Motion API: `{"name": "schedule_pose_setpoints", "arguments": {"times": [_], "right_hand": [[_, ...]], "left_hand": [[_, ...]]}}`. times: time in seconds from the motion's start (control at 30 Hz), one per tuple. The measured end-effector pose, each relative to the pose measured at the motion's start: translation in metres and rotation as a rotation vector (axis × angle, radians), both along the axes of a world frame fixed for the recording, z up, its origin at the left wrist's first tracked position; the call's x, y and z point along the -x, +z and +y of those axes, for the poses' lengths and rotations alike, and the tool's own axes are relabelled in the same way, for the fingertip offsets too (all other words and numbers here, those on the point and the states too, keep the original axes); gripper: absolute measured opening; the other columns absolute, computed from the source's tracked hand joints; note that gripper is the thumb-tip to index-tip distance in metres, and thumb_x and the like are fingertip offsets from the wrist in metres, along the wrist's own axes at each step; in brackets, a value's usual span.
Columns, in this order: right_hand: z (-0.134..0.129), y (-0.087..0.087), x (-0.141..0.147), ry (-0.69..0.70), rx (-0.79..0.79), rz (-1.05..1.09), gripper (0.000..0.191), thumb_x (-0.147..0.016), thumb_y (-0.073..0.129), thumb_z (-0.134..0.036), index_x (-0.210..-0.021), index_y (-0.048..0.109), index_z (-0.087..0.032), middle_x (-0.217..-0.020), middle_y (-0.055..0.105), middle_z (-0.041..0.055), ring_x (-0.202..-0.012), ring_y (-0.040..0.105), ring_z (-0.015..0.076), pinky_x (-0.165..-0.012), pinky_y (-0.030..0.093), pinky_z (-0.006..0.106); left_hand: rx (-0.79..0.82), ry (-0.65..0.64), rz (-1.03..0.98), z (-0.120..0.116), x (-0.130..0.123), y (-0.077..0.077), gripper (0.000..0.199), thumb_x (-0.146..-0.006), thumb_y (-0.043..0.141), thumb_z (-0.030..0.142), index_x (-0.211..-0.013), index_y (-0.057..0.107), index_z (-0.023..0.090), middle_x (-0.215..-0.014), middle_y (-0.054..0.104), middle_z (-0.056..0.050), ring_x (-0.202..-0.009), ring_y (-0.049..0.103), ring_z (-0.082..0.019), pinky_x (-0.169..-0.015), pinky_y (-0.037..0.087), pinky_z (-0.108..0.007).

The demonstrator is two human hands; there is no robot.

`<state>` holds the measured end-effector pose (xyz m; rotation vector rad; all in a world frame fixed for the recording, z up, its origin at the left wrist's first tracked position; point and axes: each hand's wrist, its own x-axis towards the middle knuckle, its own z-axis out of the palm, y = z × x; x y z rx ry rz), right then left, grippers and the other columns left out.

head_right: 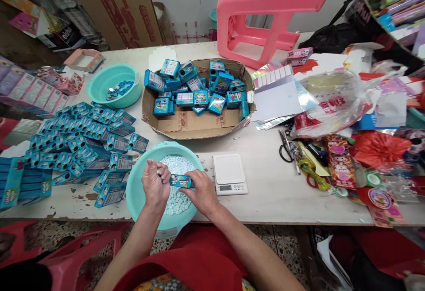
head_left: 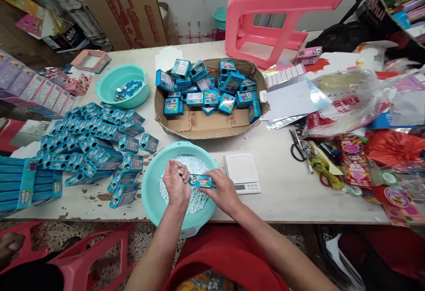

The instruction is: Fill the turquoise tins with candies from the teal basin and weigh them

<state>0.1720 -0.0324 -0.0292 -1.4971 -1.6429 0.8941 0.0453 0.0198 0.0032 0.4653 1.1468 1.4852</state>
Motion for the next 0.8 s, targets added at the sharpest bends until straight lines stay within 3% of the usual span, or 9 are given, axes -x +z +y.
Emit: {"name": "schedule_pose_setpoints", "arguments": {"times": [0.1, 0.17, 0.27, 0.33, 0.43, 0.53, 0.63, 0.73, 0.8], "right_hand": [[-0.002, 0.006, -0.012, -0.034, 0.034, 0.129, 0.035, -0.069, 0.076, -0.033, -0.1, 0.061, -0.024, -0.093, 0.063, 0.004, -0.088, 0.06, 0.0222, -0.078, 0.048, 0.034], [-0.005, 0.01, -0.027, -0.071, 0.06, 0.218, 0.034, -0.07, 0.075, -0.034, -0.1, 0.061, -0.025, -0.095, 0.063, 0.0036, -0.089, 0.06, 0.0214, -0.078, 0.049, 0.033], [-0.01, 0.01, -0.056, -0.169, 0.062, 0.283, 0.033, -0.072, 0.072, -0.034, -0.102, 0.061, -0.025, -0.099, 0.063, 0.0047, -0.092, 0.06, 0.0219, -0.08, 0.049, 0.034], [-0.01, 0.006, -0.077, -0.256, 0.048, 0.267, 0.032, -0.073, 0.071, -0.033, -0.102, 0.062, -0.024, -0.099, 0.063, 0.0053, -0.092, 0.06, 0.0226, -0.08, 0.049, 0.034], [-0.006, -0.006, -0.105, -0.36, 0.035, 0.236, 0.032, -0.073, 0.071, -0.033, -0.102, 0.062, -0.024, -0.1, 0.063, 0.0055, -0.093, 0.06, 0.0228, -0.08, 0.049, 0.035], [-0.002, -0.021, -0.128, -0.431, 0.045, 0.241, 0.033, -0.073, 0.071, -0.035, -0.102, 0.062, -0.023, -0.099, 0.063, 0.0055, -0.091, 0.06, 0.022, -0.078, 0.05, 0.034], [-0.003, -0.04, -0.143, -0.452, 0.056, 0.217, 0.031, -0.074, 0.069, -0.036, -0.101, 0.062, -0.021, -0.099, 0.063, 0.0064, -0.092, 0.06, 0.0228, -0.079, 0.05, 0.035], [-0.007, -0.058, -0.151, -0.413, 0.077, 0.197, 0.029, -0.077, 0.066, -0.036, -0.102, 0.061, -0.021, -0.101, 0.062, 0.0082, -0.096, 0.06, 0.0242, -0.081, 0.05, 0.037], [-0.011, -0.065, -0.153, -0.393, 0.092, 0.174, 0.034, -0.077, 0.066, -0.035, -0.108, 0.058, -0.021, -0.108, 0.06, 0.0092, -0.103, 0.058, 0.0257, -0.086, 0.05, 0.04]], "left_hand": [[0.055, -0.101, 0.13, 0.0, 0.021, -0.013, 0.038, -0.081, 0.054, 0.053, -0.068, 0.046, 0.018, -0.055, 0.034, 0.005, -0.041, 0.032, -0.005, -0.037, 0.024, -0.016], [0.124, -0.3, 0.43, -0.002, 0.042, -0.031, 0.034, -0.076, 0.06, 0.052, -0.071, 0.053, 0.019, -0.061, 0.047, 0.001, -0.051, 0.045, -0.009, -0.045, 0.036, -0.019], [0.181, -0.588, 0.957, -0.006, 0.072, -0.053, 0.038, -0.059, 0.075, 0.042, -0.089, 0.066, 0.02, -0.093, 0.063, -0.008, -0.089, 0.058, -0.024, -0.07, 0.047, -0.032], [0.206, -0.636, 1.106, -0.005, 0.079, -0.056, 0.041, -0.063, 0.071, 0.042, -0.098, 0.066, 0.022, -0.1, 0.064, -0.009, -0.094, 0.058, -0.028, -0.077, 0.046, -0.037], [0.103, -0.555, 1.122, 0.018, 0.063, -0.039, 0.03, -0.077, 0.058, 0.044, -0.099, 0.065, 0.023, -0.094, 0.066, -0.007, -0.084, 0.061, -0.024, -0.077, 0.046, -0.035], [-0.229, -0.421, 1.211, 0.075, 0.015, -0.023, 0.024, -0.083, 0.053, 0.039, -0.096, 0.064, 0.023, -0.093, 0.065, -0.005, -0.086, 0.059, -0.021, -0.08, 0.045, -0.032], [-0.441, -0.569, 1.476, 0.158, -0.046, -0.029, 0.029, -0.085, 0.049, 0.032, -0.109, 0.06, 0.021, -0.105, 0.061, -0.008, -0.096, 0.056, -0.022, -0.088, 0.043, -0.034], [-0.401, -0.749, 1.811, 0.24, -0.1, -0.052, 0.053, -0.08, 0.056, 0.026, -0.131, 0.045, 0.019, -0.134, 0.044, -0.015, -0.124, 0.038, -0.03, -0.099, 0.036, -0.042], [-0.329, -0.826, 1.955, 0.282, -0.125, -0.067, 0.068, -0.078, 0.057, 0.023, -0.141, 0.03, 0.02, -0.146, 0.028, -0.016, -0.134, 0.023, -0.034, -0.101, 0.032, -0.048]]}}
